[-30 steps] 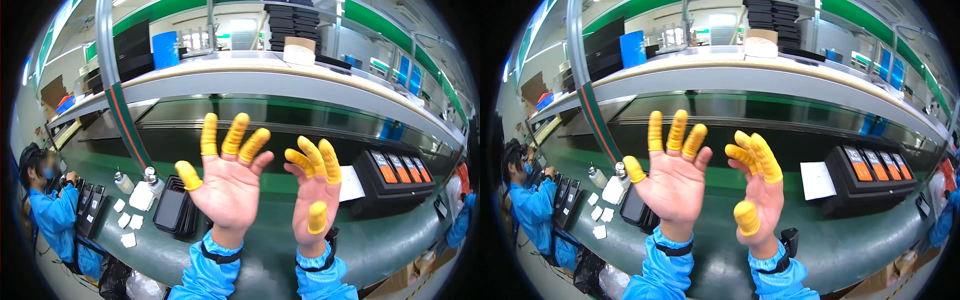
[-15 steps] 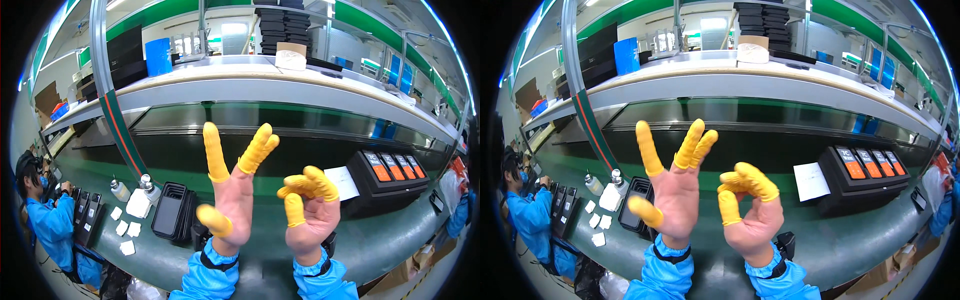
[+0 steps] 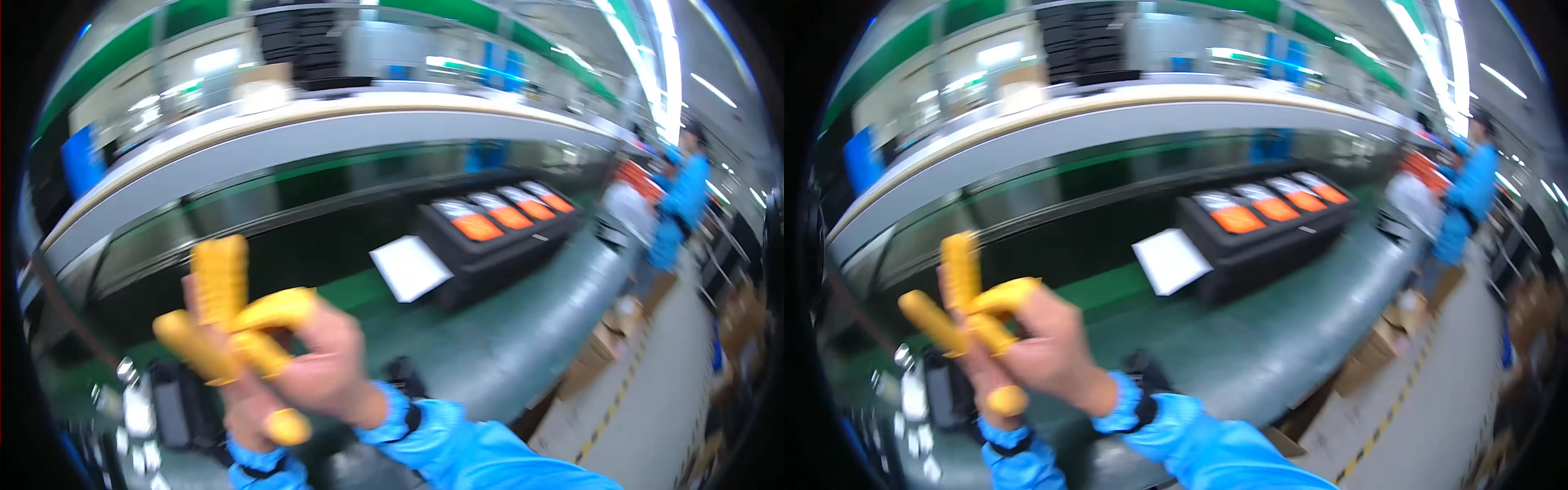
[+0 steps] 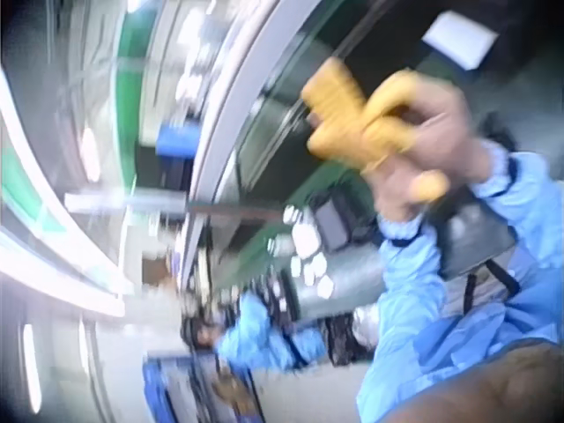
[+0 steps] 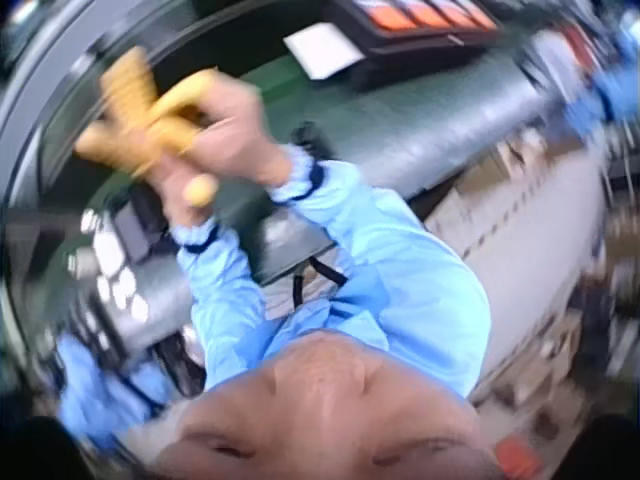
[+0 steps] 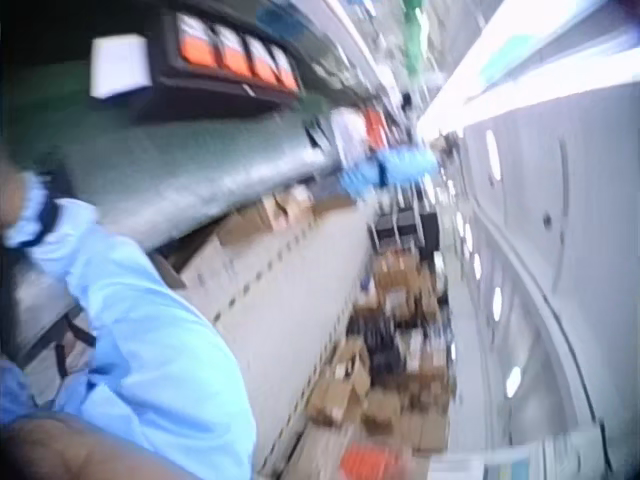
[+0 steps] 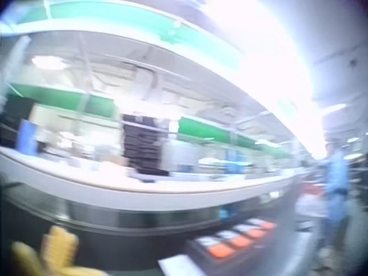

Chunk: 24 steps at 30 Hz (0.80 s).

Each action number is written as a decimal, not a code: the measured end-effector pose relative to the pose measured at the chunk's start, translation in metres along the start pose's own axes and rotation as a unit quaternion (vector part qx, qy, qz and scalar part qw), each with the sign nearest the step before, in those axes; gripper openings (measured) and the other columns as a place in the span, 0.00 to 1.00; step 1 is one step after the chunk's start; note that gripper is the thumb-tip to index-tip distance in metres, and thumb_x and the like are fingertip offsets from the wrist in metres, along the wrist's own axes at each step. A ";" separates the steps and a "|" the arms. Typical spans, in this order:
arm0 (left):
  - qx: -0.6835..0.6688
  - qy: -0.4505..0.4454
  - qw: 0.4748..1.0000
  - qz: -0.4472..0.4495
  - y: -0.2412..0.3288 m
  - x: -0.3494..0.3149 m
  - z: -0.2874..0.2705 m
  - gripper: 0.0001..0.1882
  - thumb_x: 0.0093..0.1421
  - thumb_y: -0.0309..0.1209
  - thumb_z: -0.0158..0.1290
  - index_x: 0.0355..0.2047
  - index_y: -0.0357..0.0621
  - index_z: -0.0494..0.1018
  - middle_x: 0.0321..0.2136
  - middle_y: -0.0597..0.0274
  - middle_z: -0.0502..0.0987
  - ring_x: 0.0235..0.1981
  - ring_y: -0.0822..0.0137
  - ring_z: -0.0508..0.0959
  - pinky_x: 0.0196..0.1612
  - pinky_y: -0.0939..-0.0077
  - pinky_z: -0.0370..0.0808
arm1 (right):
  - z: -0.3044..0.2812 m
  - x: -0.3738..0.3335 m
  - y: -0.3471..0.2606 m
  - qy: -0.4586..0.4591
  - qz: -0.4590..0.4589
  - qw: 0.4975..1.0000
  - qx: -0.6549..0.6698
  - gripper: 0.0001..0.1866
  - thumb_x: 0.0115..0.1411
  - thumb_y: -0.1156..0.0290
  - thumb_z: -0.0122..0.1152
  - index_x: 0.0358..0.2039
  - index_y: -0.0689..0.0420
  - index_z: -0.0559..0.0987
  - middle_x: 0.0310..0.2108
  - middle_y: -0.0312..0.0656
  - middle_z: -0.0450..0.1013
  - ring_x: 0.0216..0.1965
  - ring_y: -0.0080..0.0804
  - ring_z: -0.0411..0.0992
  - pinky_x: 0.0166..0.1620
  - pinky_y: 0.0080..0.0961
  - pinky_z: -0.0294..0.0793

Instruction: The recorder is inspecting and organizing handheld electronic devices and their screen protectors/cases at an assembly workbench.

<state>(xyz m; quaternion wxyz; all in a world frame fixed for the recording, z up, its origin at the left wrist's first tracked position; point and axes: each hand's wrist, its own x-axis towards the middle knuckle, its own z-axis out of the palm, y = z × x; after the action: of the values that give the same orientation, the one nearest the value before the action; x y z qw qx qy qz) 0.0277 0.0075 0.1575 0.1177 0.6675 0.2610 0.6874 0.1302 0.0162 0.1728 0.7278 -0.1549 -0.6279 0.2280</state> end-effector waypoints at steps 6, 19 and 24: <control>-0.282 0.010 0.959 -0.003 -0.025 -0.007 0.017 0.30 0.72 0.53 0.35 0.72 0.70 0.44 0.68 0.56 0.57 0.59 0.68 0.69 0.66 0.72 0.62 | -0.023 0.006 0.000 -0.015 0.014 0.998 0.065 0.08 0.54 0.79 0.67 0.35 0.60 0.78 0.33 0.39 0.73 0.31 0.27 0.71 0.30 0.21 0.68; -0.491 -0.125 0.855 -0.115 -0.033 -0.002 -0.017 0.30 0.73 0.48 0.38 0.70 0.56 0.49 0.62 0.58 0.62 0.62 0.66 0.67 0.67 0.67 0.63 | -0.013 0.004 -0.014 -0.065 0.179 0.960 0.205 0.09 0.58 0.75 0.65 0.39 0.59 0.77 0.38 0.35 0.72 0.36 0.23 0.71 0.35 0.19 0.67; -0.484 -0.120 0.859 -0.116 -0.031 -0.002 -0.015 0.29 0.72 0.45 0.39 0.70 0.51 0.50 0.60 0.57 0.64 0.59 0.65 0.68 0.63 0.69 0.65 | -0.016 0.010 -0.012 -0.071 0.255 0.906 0.331 0.13 0.59 0.72 0.66 0.43 0.62 0.77 0.35 0.37 0.70 0.37 0.23 0.69 0.39 0.20 0.68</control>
<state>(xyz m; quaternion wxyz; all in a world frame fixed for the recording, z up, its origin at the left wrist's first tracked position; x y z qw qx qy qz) 0.0076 0.0293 0.1404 0.5353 0.5688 -0.0451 0.6228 0.1488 0.0121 0.1849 0.6080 -0.0435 -0.5052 0.6109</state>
